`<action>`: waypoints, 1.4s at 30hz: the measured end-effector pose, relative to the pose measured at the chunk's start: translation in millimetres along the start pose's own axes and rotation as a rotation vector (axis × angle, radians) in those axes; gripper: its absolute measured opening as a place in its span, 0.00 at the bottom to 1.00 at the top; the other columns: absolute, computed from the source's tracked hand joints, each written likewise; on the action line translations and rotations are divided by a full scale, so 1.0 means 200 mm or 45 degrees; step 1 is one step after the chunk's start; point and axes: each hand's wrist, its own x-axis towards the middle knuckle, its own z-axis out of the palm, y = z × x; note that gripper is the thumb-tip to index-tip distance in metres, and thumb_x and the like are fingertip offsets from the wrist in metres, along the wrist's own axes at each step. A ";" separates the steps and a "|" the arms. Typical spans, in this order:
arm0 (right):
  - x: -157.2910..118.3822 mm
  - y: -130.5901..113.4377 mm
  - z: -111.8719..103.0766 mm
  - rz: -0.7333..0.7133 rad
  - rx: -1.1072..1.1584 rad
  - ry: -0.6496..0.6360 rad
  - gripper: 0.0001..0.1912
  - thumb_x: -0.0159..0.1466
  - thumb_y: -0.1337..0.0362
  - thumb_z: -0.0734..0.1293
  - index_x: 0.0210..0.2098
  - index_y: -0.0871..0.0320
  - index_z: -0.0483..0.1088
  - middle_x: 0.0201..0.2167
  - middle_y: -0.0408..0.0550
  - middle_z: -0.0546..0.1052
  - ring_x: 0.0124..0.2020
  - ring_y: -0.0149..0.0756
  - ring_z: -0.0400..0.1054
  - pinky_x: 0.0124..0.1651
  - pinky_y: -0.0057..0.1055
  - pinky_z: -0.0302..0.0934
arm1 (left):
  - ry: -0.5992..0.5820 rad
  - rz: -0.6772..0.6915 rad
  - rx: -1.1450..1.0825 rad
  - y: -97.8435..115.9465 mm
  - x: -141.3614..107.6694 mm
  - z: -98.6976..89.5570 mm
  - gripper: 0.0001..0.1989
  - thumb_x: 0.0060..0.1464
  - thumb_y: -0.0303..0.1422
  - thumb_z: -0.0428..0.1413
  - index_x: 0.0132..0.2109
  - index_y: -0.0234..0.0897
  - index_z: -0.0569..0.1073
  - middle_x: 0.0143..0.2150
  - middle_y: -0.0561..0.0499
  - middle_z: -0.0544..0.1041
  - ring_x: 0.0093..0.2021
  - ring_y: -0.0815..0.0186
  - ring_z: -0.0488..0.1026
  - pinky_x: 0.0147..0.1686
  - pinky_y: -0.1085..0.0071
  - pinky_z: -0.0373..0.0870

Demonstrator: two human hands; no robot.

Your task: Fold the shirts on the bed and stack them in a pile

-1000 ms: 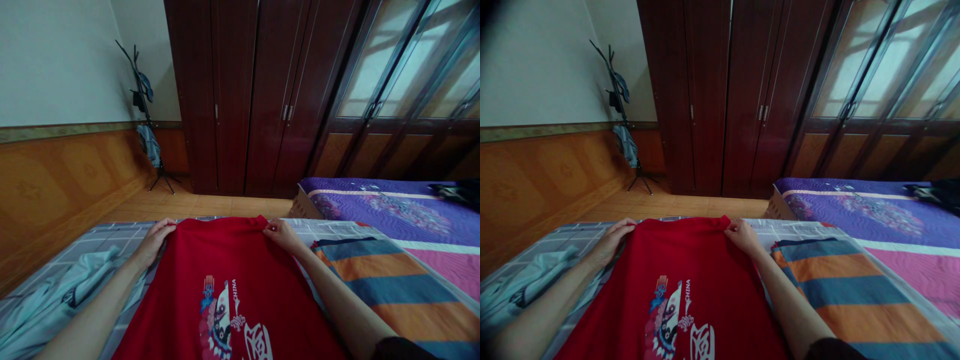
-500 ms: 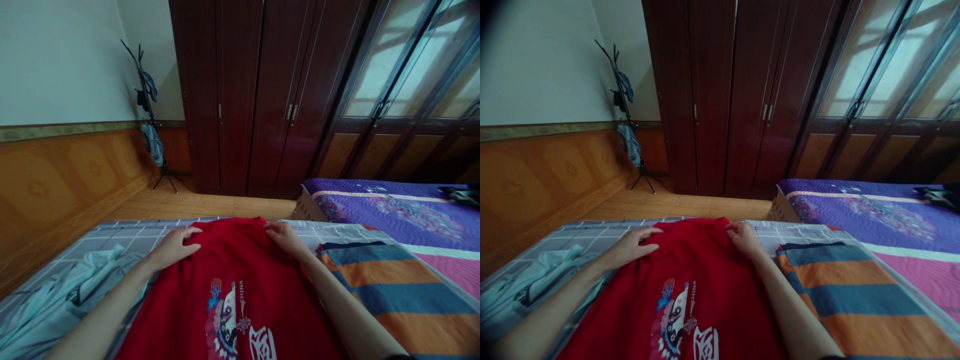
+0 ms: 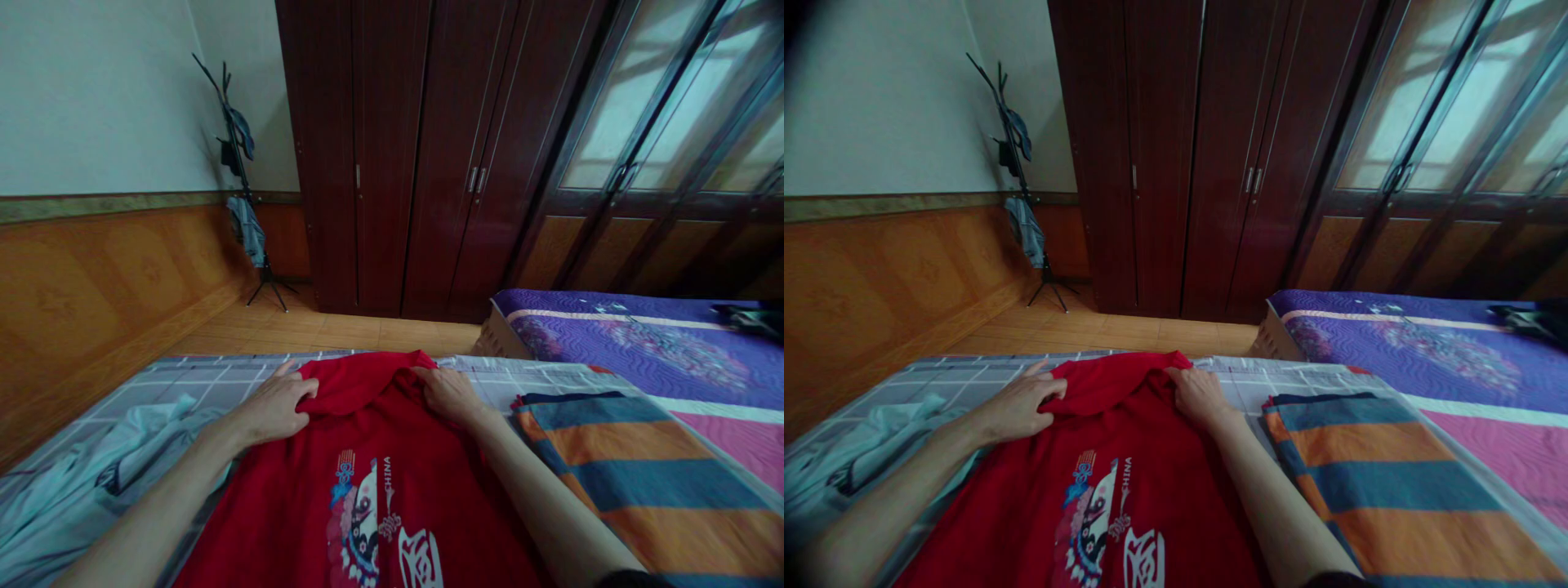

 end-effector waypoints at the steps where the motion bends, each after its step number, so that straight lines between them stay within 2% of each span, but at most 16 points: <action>1: 0.00 -0.01 0.00 -0.003 -0.001 -0.002 0.22 0.62 0.69 0.55 0.54 0.56 0.66 0.39 0.56 0.77 0.40 0.46 0.72 0.39 0.35 0.60 | 0.033 -0.029 0.081 -0.03 -0.01 -0.01 0.06 0.40 0.26 0.49 0.29 0.40 0.66 0.28 0.53 0.70 0.35 0.62 0.71 0.64 0.53 0.39; 4: 0.00 -0.02 0.02 -0.013 0.015 0.016 0.19 0.60 0.70 0.56 0.49 0.59 0.67 0.38 0.58 0.77 0.40 0.49 0.72 0.38 0.36 0.60 | 0.110 -0.090 0.200 -0.11 -0.02 0.00 0.07 0.43 0.27 0.48 0.30 0.39 0.69 0.29 0.51 0.72 0.37 0.61 0.72 0.64 0.51 0.37; 7: 0.01 -0.01 0.04 -0.002 0.070 0.053 0.17 0.59 0.70 0.58 0.46 0.56 0.69 0.37 0.55 0.77 0.39 0.47 0.72 0.38 0.36 0.59 | 0.121 -0.096 0.096 -0.16 -0.02 0.03 0.12 0.41 0.25 0.48 0.34 0.40 0.70 0.36 0.51 0.75 0.43 0.61 0.71 0.63 0.49 0.38; 9: 0.02 0.02 0.05 0.071 0.128 0.112 0.14 0.60 0.69 0.58 0.43 0.56 0.70 0.35 0.53 0.78 0.39 0.46 0.72 0.38 0.34 0.59 | 0.136 -0.099 -0.003 -0.19 0.00 0.05 0.12 0.41 0.26 0.48 0.35 0.40 0.70 0.38 0.52 0.76 0.44 0.61 0.71 0.63 0.50 0.42; 14: 0.07 0.24 0.07 0.474 0.323 0.407 0.19 0.64 0.66 0.51 0.45 0.62 0.70 0.37 0.58 0.77 0.39 0.44 0.72 0.37 0.32 0.61 | 0.423 -0.273 -0.127 -0.28 0.02 0.09 0.07 0.51 0.36 0.50 0.34 0.40 0.70 0.35 0.50 0.77 0.39 0.59 0.71 0.54 0.56 0.57; 17: 0.10 0.36 0.10 0.596 0.464 0.530 0.19 0.62 0.65 0.54 0.45 0.64 0.71 0.35 0.57 0.78 0.36 0.42 0.73 0.34 0.31 0.63 | 0.503 -0.323 -0.212 -0.32 0.02 0.10 0.10 0.48 0.41 0.55 0.29 0.39 0.69 0.29 0.51 0.74 0.35 0.59 0.70 0.48 0.59 0.61; 19: 0.11 0.40 0.13 0.610 0.557 0.578 0.18 0.60 0.64 0.55 0.42 0.63 0.72 0.32 0.54 0.78 0.33 0.40 0.73 0.32 0.30 0.63 | 0.468 -0.313 -0.462 -0.31 0.02 0.10 0.10 0.46 0.40 0.57 0.27 0.39 0.68 0.28 0.52 0.72 0.33 0.60 0.69 0.42 0.63 0.64; 22: 0.12 0.40 0.16 0.617 0.673 0.639 0.17 0.59 0.63 0.56 0.38 0.63 0.73 0.31 0.54 0.78 0.31 0.39 0.73 0.31 0.29 0.64 | 0.375 -0.290 -1.188 -0.25 0.00 0.06 0.11 0.47 0.39 0.59 0.31 0.38 0.66 0.28 0.55 0.71 0.29 0.66 0.68 0.32 0.71 0.65; 24: 0.11 0.40 0.16 0.607 0.736 0.668 0.17 0.58 0.62 0.56 0.37 0.63 0.72 0.31 0.54 0.78 0.29 0.38 0.73 0.30 0.28 0.64 | 0.354 -0.280 -1.649 -0.21 -0.02 0.03 0.14 0.46 0.37 0.61 0.34 0.38 0.64 0.29 0.56 0.71 0.27 0.69 0.68 0.30 0.75 0.65; 26: 0.10 0.40 0.15 0.572 0.786 0.677 0.17 0.59 0.62 0.55 0.37 0.64 0.71 0.30 0.53 0.78 0.27 0.36 0.72 0.28 0.27 0.63 | 0.367 -0.281 -1.929 -0.18 -0.04 -0.01 0.17 0.42 0.34 0.64 0.35 0.38 0.63 0.29 0.57 0.71 0.27 0.71 0.68 0.30 0.76 0.65; 28: 0.09 0.39 0.13 0.519 0.808 0.661 0.17 0.58 0.63 0.55 0.37 0.64 0.71 0.28 0.51 0.77 0.25 0.34 0.71 0.26 0.26 0.63 | 0.365 -0.260 -2.025 -0.18 -0.05 -0.03 0.18 0.41 0.34 0.64 0.37 0.39 0.64 0.30 0.57 0.71 0.27 0.71 0.69 0.30 0.76 0.66; 31: 0.09 0.36 0.12 0.426 0.767 0.615 0.17 0.55 0.65 0.58 0.40 0.62 0.72 0.26 0.48 0.77 0.25 0.35 0.70 0.28 0.27 0.62 | 0.267 -0.169 -1.813 -0.18 -0.05 -0.06 0.14 0.44 0.38 0.61 0.36 0.38 0.66 0.29 0.57 0.71 0.28 0.70 0.68 0.32 0.74 0.66; 34: 0.09 0.30 0.11 0.269 0.675 0.556 0.24 0.51 0.70 0.59 0.48 0.57 0.71 0.36 0.47 0.77 0.32 0.35 0.70 0.37 0.30 0.62 | 0.073 -0.073 -1.162 -0.16 -0.04 -0.07 0.08 0.47 0.37 0.56 0.29 0.37 0.69 0.26 0.57 0.70 0.28 0.70 0.66 0.45 0.66 0.65; 36: 0.09 0.26 0.11 0.080 0.508 0.462 0.29 0.51 0.74 0.58 0.52 0.55 0.69 0.45 0.47 0.75 0.40 0.37 0.69 0.43 0.31 0.60 | -0.016 -0.016 -0.739 -0.13 -0.03 -0.08 0.07 0.48 0.34 0.53 0.25 0.37 0.69 0.24 0.57 0.70 0.29 0.69 0.66 0.56 0.59 0.55; 39: 0.07 0.21 0.10 -0.094 0.155 0.291 0.29 0.53 0.75 0.56 0.52 0.54 0.70 0.46 0.49 0.74 0.48 0.40 0.66 0.45 0.31 0.58 | -0.052 0.033 -0.343 -0.08 -0.03 -0.08 0.06 0.44 0.27 0.51 0.25 0.39 0.72 0.28 0.55 0.74 0.36 0.66 0.69 0.62 0.53 0.42; 42: 0.06 0.18 0.07 -0.047 -0.057 0.172 0.28 0.56 0.73 0.56 0.54 0.53 0.68 0.42 0.50 0.73 0.45 0.40 0.67 0.40 0.30 0.58 | -0.037 0.021 -0.081 -0.05 -0.04 -0.07 0.10 0.40 0.24 0.50 0.27 0.40 0.74 0.32 0.52 0.76 0.41 0.63 0.70 0.62 0.50 0.41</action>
